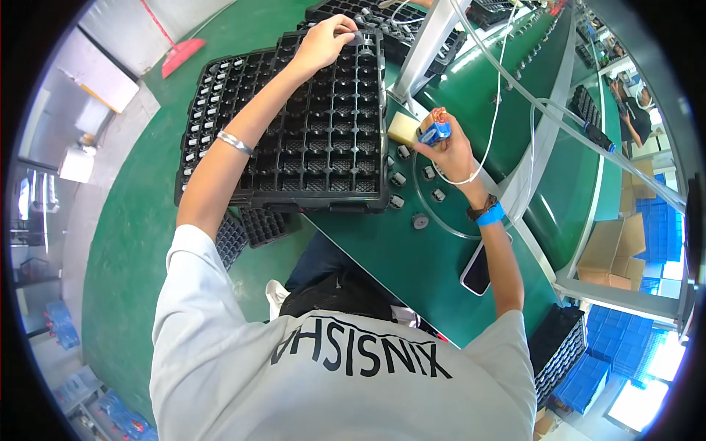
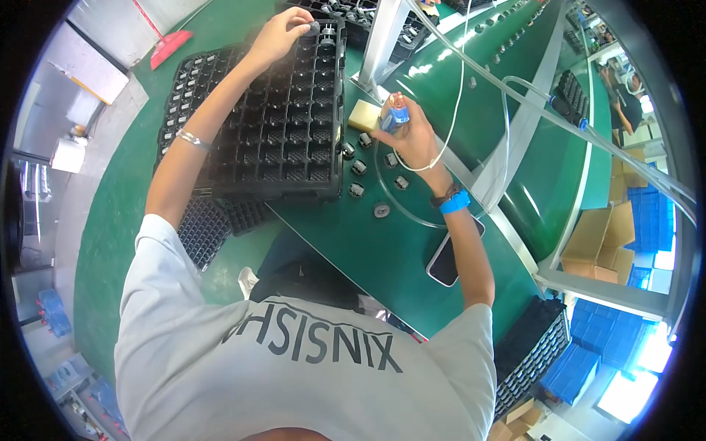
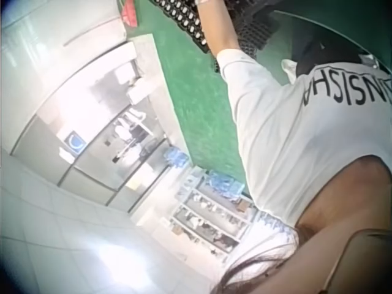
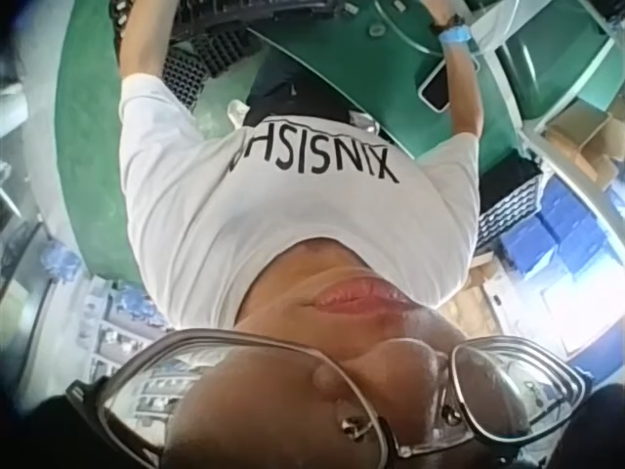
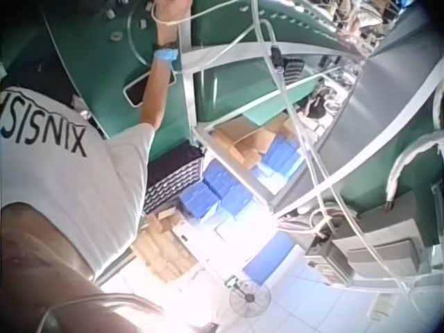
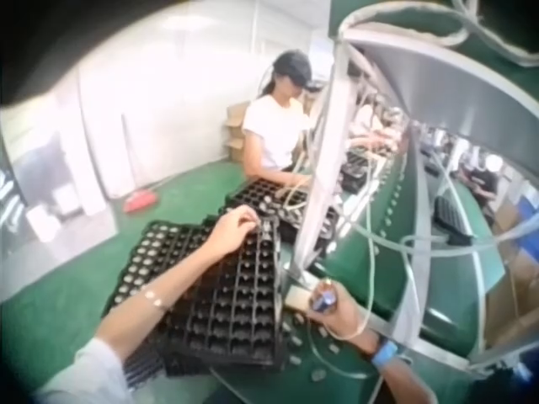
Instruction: The person assembles small electronic components and plastic parts by hand, then places the assembled smartphone into a component tray.
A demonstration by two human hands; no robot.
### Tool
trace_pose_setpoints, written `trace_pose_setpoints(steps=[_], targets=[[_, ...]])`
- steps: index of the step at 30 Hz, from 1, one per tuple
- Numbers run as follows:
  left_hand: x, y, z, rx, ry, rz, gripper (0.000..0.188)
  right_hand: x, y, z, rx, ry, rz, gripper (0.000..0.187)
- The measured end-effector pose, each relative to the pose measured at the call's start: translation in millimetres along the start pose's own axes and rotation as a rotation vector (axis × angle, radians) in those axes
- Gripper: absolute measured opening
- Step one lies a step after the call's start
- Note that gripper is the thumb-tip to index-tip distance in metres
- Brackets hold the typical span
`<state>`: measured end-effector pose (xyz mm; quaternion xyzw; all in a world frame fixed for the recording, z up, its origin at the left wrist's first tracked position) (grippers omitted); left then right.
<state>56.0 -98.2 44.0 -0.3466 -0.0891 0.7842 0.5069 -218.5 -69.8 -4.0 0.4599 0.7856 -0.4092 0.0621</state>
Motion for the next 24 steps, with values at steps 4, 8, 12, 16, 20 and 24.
trace_pose_setpoints(steps=[4, 8, 12, 16, 20, 24], targets=[[12.7, 7.2, 9.8, 0.335, -0.123, -0.083, 0.015, -6.5, -2.3, -6.6, 0.045, 0.093, 0.029, 0.048], [57.8, 5.3, 54.8, 0.789, -0.336, -0.216, 0.020, -8.9, -0.6, -6.7, 0.076, 0.051, 0.062, 0.040], [114.3, -0.5, 88.1, 1.143, -0.476, -0.230, 0.021, -15.0, 2.0, 57.0, -0.270, 0.271, 0.061, 0.032], [165.8, -3.1, 107.1, 1.130, -0.499, -0.208, 0.024, -32.2, -70.1, 123.4, -0.051, 0.245, 0.303, 0.030], [195.6, -19.0, 112.2, 1.064, -0.481, -0.090, 0.024, -32.4, -114.5, 139.1, 0.475, 0.430, 0.340, 0.038], [207.3, -20.1, 107.9, 1.037, -0.492, -0.006, 0.023, -33.7, -121.4, 144.3, 0.522, 0.456, 0.346, 0.036]])
Point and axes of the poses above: each hand's wrist, its own x-axis away from the middle knuckle, its own y-axis out of the palm, z = x × y, the point moved 9 cm from there along -x, towards the middle knuckle, and after that the axes turned 2 degrees about z, right-handed, at the moved point
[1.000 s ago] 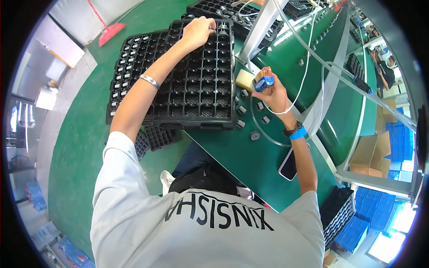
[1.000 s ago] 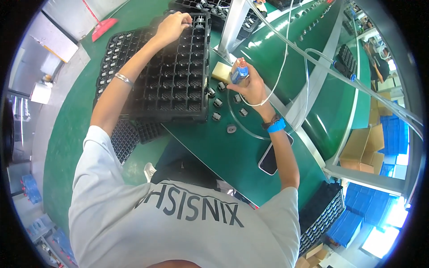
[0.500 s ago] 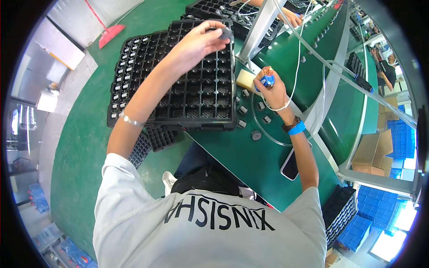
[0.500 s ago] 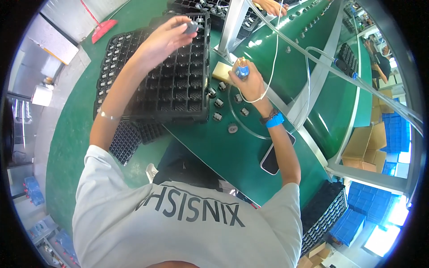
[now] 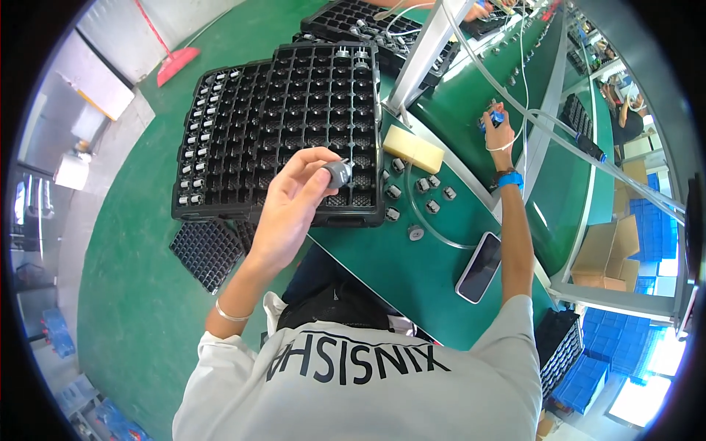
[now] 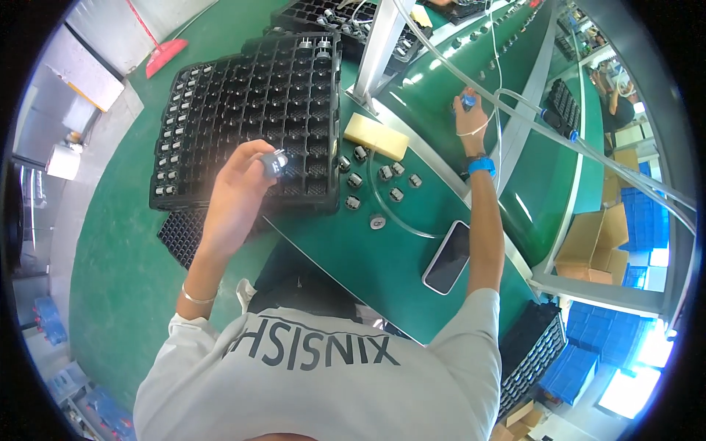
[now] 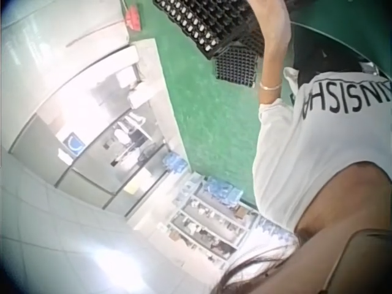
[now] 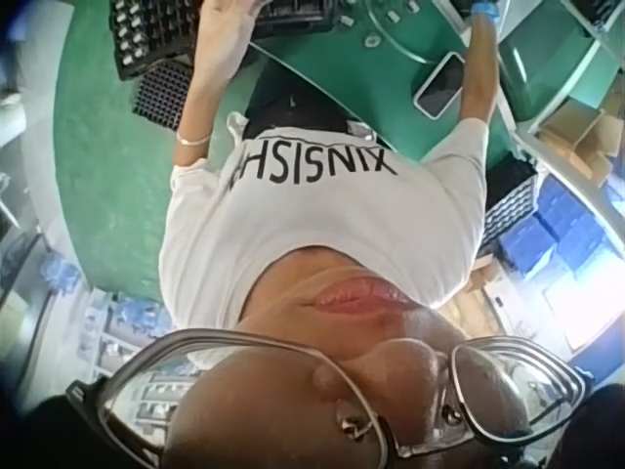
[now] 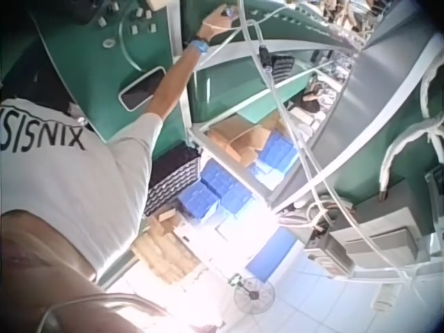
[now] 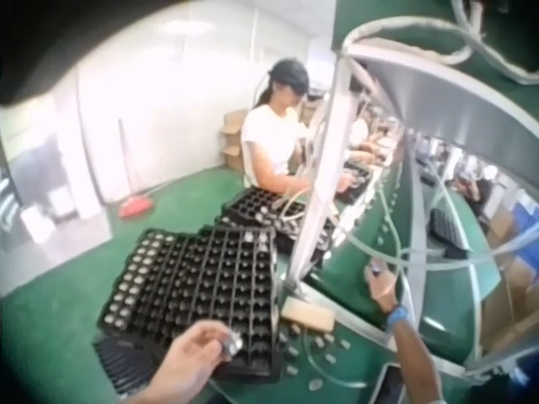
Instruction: The person assembles small electronic components and plastic parts by hand, then places the assembled smartphone into a component tray.
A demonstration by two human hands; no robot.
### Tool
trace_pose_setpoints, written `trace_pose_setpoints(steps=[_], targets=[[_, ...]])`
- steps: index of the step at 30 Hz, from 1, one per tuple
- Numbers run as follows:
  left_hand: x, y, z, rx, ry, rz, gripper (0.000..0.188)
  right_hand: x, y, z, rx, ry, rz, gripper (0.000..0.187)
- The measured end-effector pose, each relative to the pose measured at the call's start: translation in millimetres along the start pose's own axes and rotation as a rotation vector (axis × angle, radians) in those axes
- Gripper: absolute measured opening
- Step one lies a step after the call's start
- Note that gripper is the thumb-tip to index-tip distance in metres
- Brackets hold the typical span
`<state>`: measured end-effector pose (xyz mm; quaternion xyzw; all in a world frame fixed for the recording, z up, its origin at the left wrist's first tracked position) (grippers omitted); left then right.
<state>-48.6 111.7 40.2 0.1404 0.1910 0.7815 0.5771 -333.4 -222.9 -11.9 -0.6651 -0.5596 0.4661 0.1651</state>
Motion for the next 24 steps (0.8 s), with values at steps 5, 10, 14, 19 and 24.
trace_pose_setpoints(steps=[5, 10, 14, 19, 24], targets=[[-2.4, 20.0, -3.1, -0.003, 0.094, -0.054, 0.023, 24.8, -27.6, -45.6, -0.001, -0.293, 0.207, 0.046], [-4.7, 39.0, 3.6, -0.006, 0.303, -0.162, 0.022, 130.3, -11.4, -171.1, -1.354, 0.379, -0.741, 0.036], [-3.7, 55.4, 0.0, -0.003, 0.272, -0.232, 0.021, 178.9, -36.5, -222.2, -1.427, 0.361, -1.008, 0.046], [2.2, 59.5, -5.2, 0.015, 0.228, -0.260, 0.020, 190.3, -37.9, -222.7, -1.376, 0.375, -1.042, 0.047], [8.8, 58.9, -7.0, -0.084, 0.286, -0.209, 0.029, 193.9, -45.7, -220.4, -1.282, 0.271, -0.989, 0.050]])
Point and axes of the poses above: each hand's wrist, its own x-axis away from the middle knuckle, its own y-axis out of the palm, z = x × y, the point moved 9 cm from there along -x, towards the middle knuckle, and after that the axes turned 2 degrees about z, right-handed, at the moved point
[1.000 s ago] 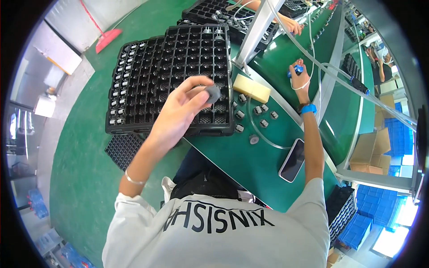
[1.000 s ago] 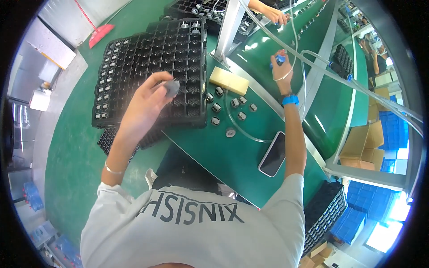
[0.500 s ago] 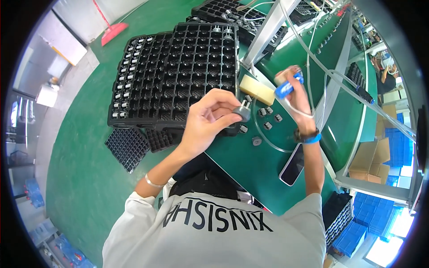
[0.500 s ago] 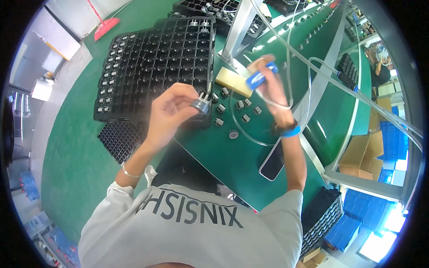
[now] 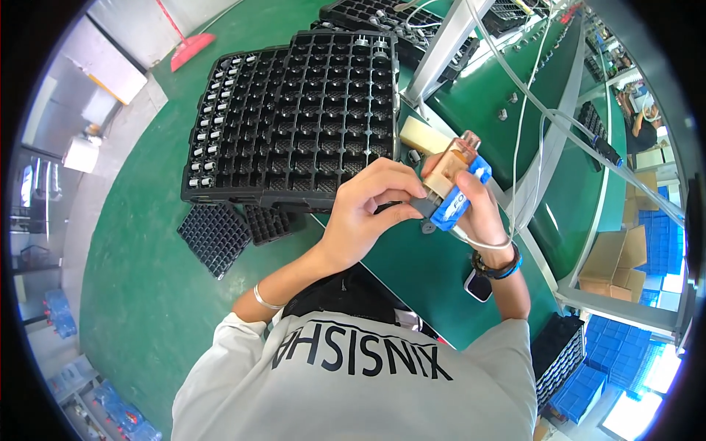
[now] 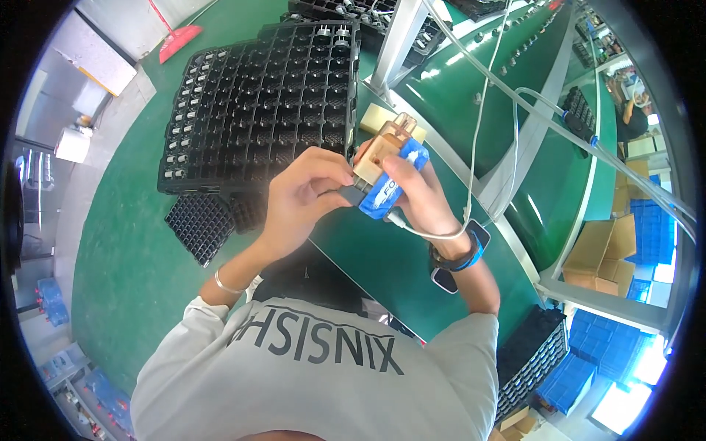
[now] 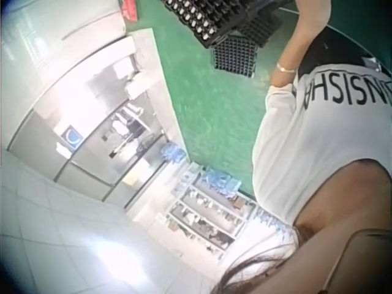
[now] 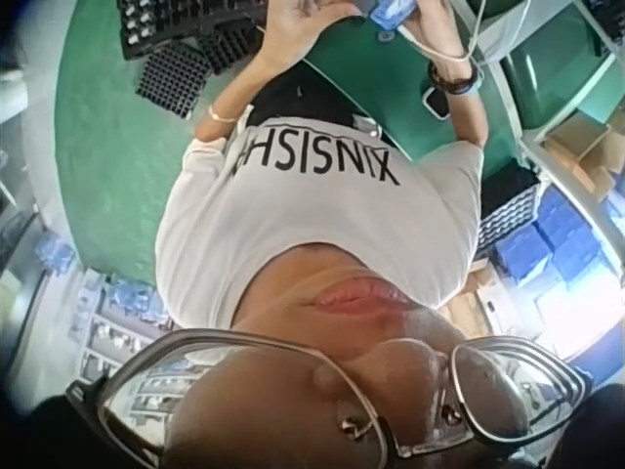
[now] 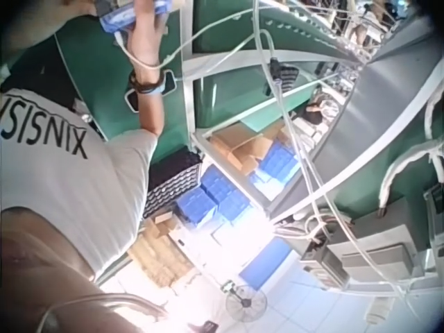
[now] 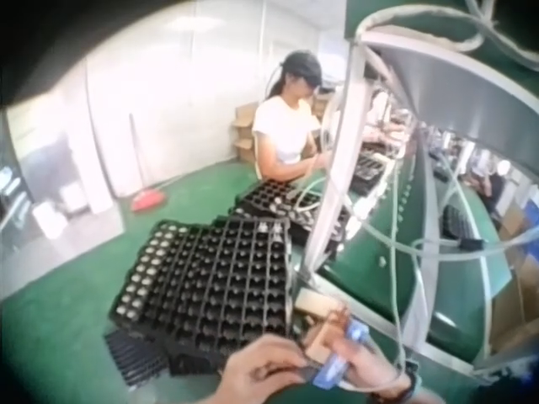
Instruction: The person assembles small electronic components and plastic parts by hand, then places the assembled smartphone into a component tray.
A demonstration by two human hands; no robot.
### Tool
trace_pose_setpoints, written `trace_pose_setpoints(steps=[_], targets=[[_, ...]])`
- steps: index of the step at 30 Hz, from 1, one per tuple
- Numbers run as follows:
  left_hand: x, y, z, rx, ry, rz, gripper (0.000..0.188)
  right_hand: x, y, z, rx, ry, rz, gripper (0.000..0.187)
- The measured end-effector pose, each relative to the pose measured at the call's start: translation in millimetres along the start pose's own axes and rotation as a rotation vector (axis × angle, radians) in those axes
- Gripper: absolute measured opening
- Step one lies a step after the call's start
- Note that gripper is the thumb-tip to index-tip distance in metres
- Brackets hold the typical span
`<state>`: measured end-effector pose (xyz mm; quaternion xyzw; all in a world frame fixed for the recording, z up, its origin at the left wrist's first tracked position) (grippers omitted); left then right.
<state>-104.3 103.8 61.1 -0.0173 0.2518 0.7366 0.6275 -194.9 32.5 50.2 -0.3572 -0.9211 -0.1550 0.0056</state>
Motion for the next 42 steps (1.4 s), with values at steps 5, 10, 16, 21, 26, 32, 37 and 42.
trace_pose_setpoints(steps=[5, 10, 16, 21, 26, 32, 37, 42], targets=[[-29.9, -1.9, 26.8, -0.527, 0.202, 0.005, 0.029, -4.9, -39.0, -11.9, 0.023, -0.233, 0.231, 0.043], [-128.6, -66.4, 10.6, -1.090, 0.289, -0.040, 0.017, -45.8, -117.4, 12.1, 0.539, -0.410, 0.309, 0.032], [-204.7, -121.2, -47.6, -1.448, 0.386, -0.088, 0.017, -54.2, -101.4, 19.3, 1.079, -0.478, 0.432, 0.036], [-215.6, -124.4, -65.1, -1.619, 0.291, -0.122, 0.013, -54.7, -103.5, 23.6, 1.024, -0.483, 0.390, 0.047], [-233.5, -124.5, -68.9, -1.599, 0.319, -0.135, 0.015, -56.6, -110.4, 24.7, 0.934, -0.507, 0.346, 0.060], [-247.4, -132.7, -65.9, -1.450, 0.311, -0.092, 0.008, -60.8, -115.7, 21.6, 0.909, -0.479, 0.312, 0.056], [-223.0, -161.5, -59.3, -1.319, 0.205, 0.076, 0.011, -72.0, -98.8, 33.4, 0.792, -0.408, 0.372, 0.020], [-178.3, -104.1, -31.6, -0.386, -0.178, -0.033, 0.013, -76.7, -193.9, 2.4, 0.545, -0.442, 0.553, 0.019]])
Point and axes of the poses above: each hand's wrist, its own x-axis away from the middle knuckle, its own y-axis out of the palm, z = x × y, the point moved 9 cm from there along -x, towards the middle knuckle, and after that the axes turned 2 degrees about z, right-handed, at the moved point
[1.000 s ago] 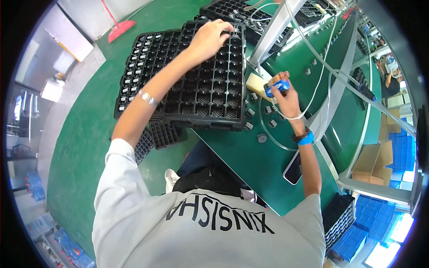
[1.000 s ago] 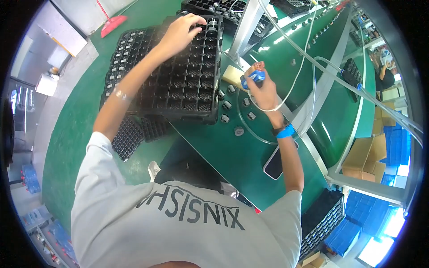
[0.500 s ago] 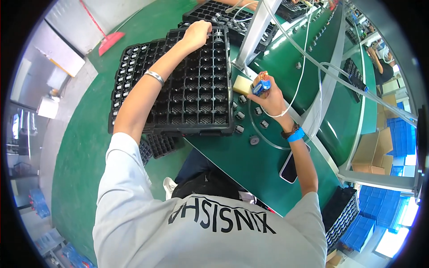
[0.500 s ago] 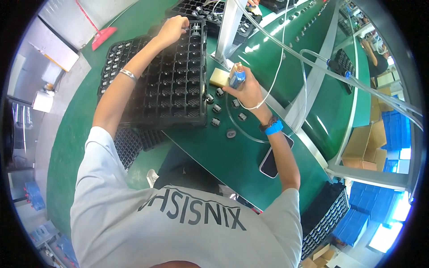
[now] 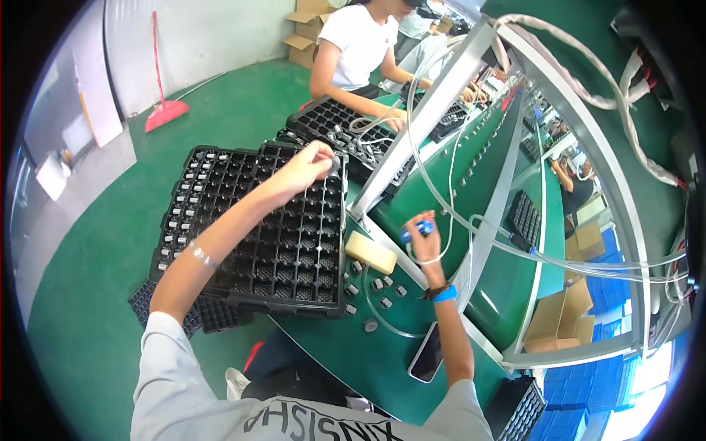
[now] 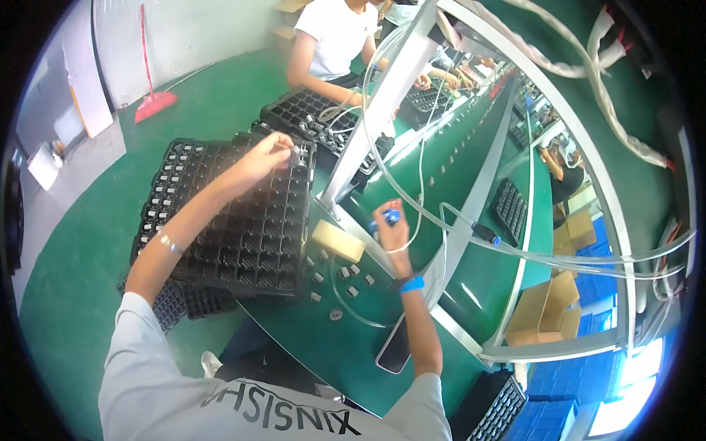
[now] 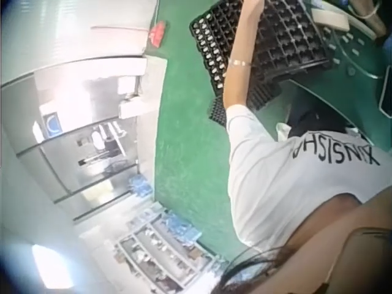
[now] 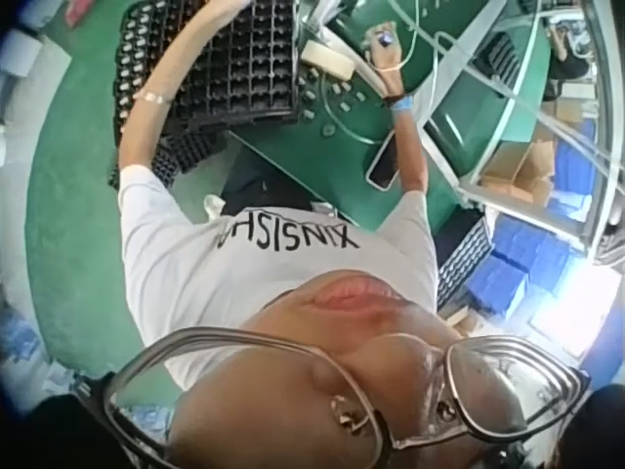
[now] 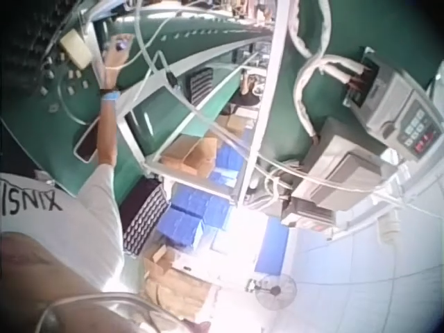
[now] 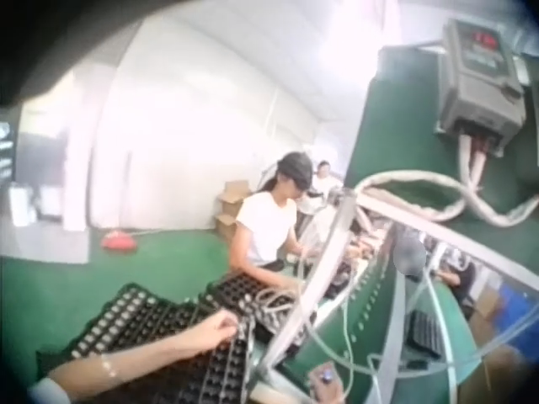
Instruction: The person assembles small electronic components and plastic parts by hand, then places the assembled smartphone into a component tray.
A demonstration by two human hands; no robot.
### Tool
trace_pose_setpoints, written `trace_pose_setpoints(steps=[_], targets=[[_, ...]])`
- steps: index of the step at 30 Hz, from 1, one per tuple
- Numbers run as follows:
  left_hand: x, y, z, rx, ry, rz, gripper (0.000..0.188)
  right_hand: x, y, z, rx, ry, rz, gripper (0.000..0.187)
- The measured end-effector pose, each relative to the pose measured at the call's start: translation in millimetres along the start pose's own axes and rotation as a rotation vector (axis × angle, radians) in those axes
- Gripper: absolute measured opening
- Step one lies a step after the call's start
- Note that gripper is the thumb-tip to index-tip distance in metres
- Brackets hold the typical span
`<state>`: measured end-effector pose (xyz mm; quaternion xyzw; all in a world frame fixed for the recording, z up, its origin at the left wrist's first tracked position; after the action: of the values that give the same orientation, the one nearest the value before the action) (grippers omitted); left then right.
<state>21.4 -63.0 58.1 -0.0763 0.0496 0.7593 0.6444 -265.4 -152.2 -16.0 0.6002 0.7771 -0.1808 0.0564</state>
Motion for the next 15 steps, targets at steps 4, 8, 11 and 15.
trace_pose_setpoints(steps=[4, 8, 11, 15], targets=[[74.9, 20.4, 26.2, 0.397, -0.107, -0.094, 0.015, -38.4, -53.0, 10.4, 0.696, -0.167, 0.221, 0.040], [137.9, 34.5, 41.6, 0.482, -0.150, -0.123, 0.020, -49.5, -71.1, 45.0, 0.739, -0.244, 0.281, 0.044], [169.4, 53.6, 39.0, 0.616, -0.126, -0.191, 0.022, -46.7, -71.7, 37.8, 0.699, -0.167, 0.271, 0.046], [185.1, 77.5, 27.4, 0.705, -0.154, -0.196, 0.023, -45.8, -65.6, 25.0, 0.799, 0.022, 0.211, 0.049]])
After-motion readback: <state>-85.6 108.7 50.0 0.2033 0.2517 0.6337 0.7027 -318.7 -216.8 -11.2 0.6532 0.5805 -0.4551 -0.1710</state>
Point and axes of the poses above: each hand's wrist, its own x-axis away from the middle knuckle, its own y-axis out of the palm, z = x × y, the point moved 9 cm from there along -x, towards the middle knuckle, and after that the axes turned 2 degrees about z, right-handed, at the moved point
